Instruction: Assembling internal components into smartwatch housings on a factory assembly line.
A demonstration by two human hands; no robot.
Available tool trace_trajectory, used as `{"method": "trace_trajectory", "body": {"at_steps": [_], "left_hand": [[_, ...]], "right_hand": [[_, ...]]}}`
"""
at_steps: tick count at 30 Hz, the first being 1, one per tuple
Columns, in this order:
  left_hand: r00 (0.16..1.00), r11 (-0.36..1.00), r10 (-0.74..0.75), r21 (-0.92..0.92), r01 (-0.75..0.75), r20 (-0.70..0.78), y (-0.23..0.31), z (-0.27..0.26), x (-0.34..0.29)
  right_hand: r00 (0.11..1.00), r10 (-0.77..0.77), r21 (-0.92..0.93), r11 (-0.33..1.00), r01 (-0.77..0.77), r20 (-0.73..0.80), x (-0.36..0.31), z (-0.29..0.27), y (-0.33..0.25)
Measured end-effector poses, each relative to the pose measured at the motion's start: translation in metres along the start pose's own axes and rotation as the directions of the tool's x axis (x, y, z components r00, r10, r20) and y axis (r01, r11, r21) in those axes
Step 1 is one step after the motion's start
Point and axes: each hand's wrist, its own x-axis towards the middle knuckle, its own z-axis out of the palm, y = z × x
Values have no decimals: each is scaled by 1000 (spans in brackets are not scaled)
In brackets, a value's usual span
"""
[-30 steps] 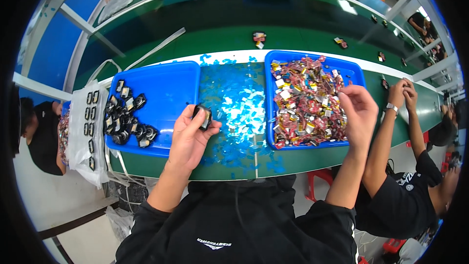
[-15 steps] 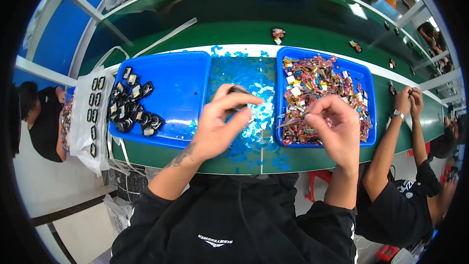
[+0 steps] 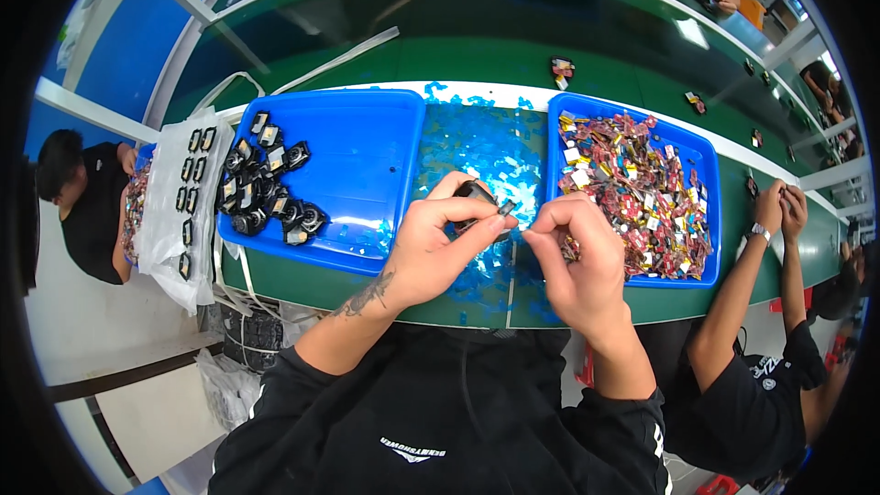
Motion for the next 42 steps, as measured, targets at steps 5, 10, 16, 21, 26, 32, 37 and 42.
{"method": "trace_trajectory", "body": {"at_steps": [5, 10, 16, 21, 26, 32, 37, 42], "left_hand": [[1000, 998, -23, -64, 23, 2, -5, -8, -6], [983, 977, -99, -175, 125, 152, -5, -14, -8], [971, 779, -220, -616, 116, -95, -18, -10, -9], [929, 751, -229, -660, -20, -289, -33, -6, -2], [931, 753, -302, -651, 102, -204, -21, 10, -10], [985, 698, -170, -709, 101, -28, -12, 8, -26], [990, 748, -144, -653, 115, 10, -15, 7, -30], [992, 771, -125, -630, 94, -4, -15, 10, -34]], "right_hand": [[969, 197, -16, 980, -197, 146, 10, 13, -3], [990, 78, 333, 936, -113, 117, 8, 23, 11], [975, 214, 568, 811, -141, -64, -9, 15, 13], [938, 342, 360, 870, -338, 54, -10, 22, -11], [976, 214, 194, 956, -220, 49, -3, 41, -11], [970, 226, 44, 974, -222, -94, 0, 38, -15], [962, 261, 82, 963, -255, -76, 1, 38, -20], [948, 316, 79, 947, -312, -46, 5, 35, -30]]}}
